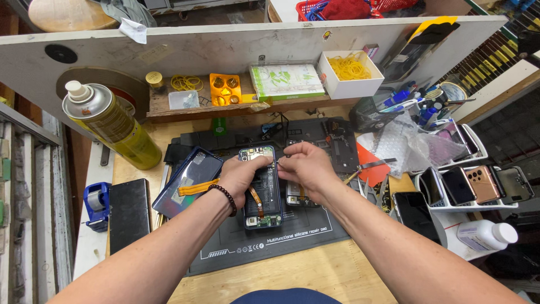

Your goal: The person disassembles a smartphone on a silicone repair mat, lifting the back cover and separating the midframe from the display. They cut a piece of material with scissors, peel adhesive from a frame, and transfer internal components between phone housings while reassembling the device.

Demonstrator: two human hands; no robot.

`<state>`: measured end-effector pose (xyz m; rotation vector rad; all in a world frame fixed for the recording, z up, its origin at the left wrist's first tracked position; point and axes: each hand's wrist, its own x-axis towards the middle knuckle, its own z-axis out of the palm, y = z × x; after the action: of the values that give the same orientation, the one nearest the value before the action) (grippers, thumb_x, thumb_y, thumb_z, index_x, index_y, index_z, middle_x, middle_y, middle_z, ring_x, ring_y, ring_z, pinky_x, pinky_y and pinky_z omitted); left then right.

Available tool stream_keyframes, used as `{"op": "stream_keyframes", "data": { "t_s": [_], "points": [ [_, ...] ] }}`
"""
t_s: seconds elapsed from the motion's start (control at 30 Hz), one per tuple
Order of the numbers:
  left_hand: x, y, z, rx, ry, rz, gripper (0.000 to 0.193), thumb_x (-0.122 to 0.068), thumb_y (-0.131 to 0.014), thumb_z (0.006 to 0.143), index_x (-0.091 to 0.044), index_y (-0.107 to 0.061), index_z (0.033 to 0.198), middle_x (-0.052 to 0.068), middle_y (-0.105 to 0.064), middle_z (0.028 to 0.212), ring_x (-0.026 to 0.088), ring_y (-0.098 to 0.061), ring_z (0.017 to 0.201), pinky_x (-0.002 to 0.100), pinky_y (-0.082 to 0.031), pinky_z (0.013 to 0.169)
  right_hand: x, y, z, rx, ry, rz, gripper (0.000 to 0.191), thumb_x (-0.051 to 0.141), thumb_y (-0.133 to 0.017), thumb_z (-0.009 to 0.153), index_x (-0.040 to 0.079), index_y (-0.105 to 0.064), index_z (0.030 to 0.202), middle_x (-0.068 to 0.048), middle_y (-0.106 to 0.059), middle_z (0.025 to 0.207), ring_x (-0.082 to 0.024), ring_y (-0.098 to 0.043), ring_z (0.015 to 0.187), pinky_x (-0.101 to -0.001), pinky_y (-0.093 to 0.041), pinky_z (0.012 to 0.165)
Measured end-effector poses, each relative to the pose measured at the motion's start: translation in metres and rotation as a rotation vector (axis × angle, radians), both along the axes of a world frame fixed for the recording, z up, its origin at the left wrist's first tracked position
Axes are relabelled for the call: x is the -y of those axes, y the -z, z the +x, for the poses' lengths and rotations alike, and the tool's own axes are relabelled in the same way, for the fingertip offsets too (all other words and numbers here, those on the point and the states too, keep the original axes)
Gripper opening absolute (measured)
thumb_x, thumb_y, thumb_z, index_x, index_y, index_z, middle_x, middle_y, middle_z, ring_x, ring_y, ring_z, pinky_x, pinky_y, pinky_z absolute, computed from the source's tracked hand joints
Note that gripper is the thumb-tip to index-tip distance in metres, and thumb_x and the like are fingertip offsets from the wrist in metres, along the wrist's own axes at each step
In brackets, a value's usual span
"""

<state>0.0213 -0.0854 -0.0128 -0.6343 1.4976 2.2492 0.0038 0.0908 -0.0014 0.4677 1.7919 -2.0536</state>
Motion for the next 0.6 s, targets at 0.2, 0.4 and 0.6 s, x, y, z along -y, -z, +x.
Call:
{"op": "stream_keyframes", "data": {
  "t_s": [0.2, 0.4, 0.6],
  "points": [
    [0.007, 0.009, -0.004, -0.004, 0.028, 0.054, 0.026, -0.012, -0.08, 0.077, -0.002, -0.072, 0.1, 0.009, -0.076, 0.088, 0.018, -0.073, 0.073, 0.037, -0.062, 0.065, 0.004, -0.001, -0.01, 0.02, -0.062, 0.047, 0.027, -0.006, -0.07, 0.085, 0.0, -0.059, 0.108, -0.009, -0.069, 0.088, -0.017, -0.072, 0.079, -0.0285, -0.064, 0.071],
    [0.015, 0.016, -0.008, 0.035, 0.043, 0.142, 0.026, -0.013, -0.079, 0.079, -0.003, -0.071, 0.101, 0.008, -0.075, 0.087, 0.019, -0.073, 0.071, 0.038, -0.062, 0.064, 0.012, -0.001, -0.02, 0.027, -0.112, 0.083, 0.024, -0.007, -0.069, 0.085, -0.002, -0.061, 0.106, -0.011, -0.071, 0.088, -0.019, -0.072, 0.078, -0.0293, -0.064, 0.071],
    [0.02, 0.013, -0.007, 0.036, 0.069, 0.176, 0.027, -0.014, -0.079, 0.08, -0.003, -0.07, 0.102, 0.007, -0.073, 0.085, 0.019, -0.072, 0.07, 0.039, -0.063, 0.063, 0.017, -0.008, -0.007, -0.059, -0.095, 0.084, 0.02, -0.004, -0.065, 0.088, -0.001, -0.064, 0.107, -0.008, -0.069, 0.09, -0.015, -0.072, 0.077, -0.0283, -0.065, 0.069]
  ]
}}
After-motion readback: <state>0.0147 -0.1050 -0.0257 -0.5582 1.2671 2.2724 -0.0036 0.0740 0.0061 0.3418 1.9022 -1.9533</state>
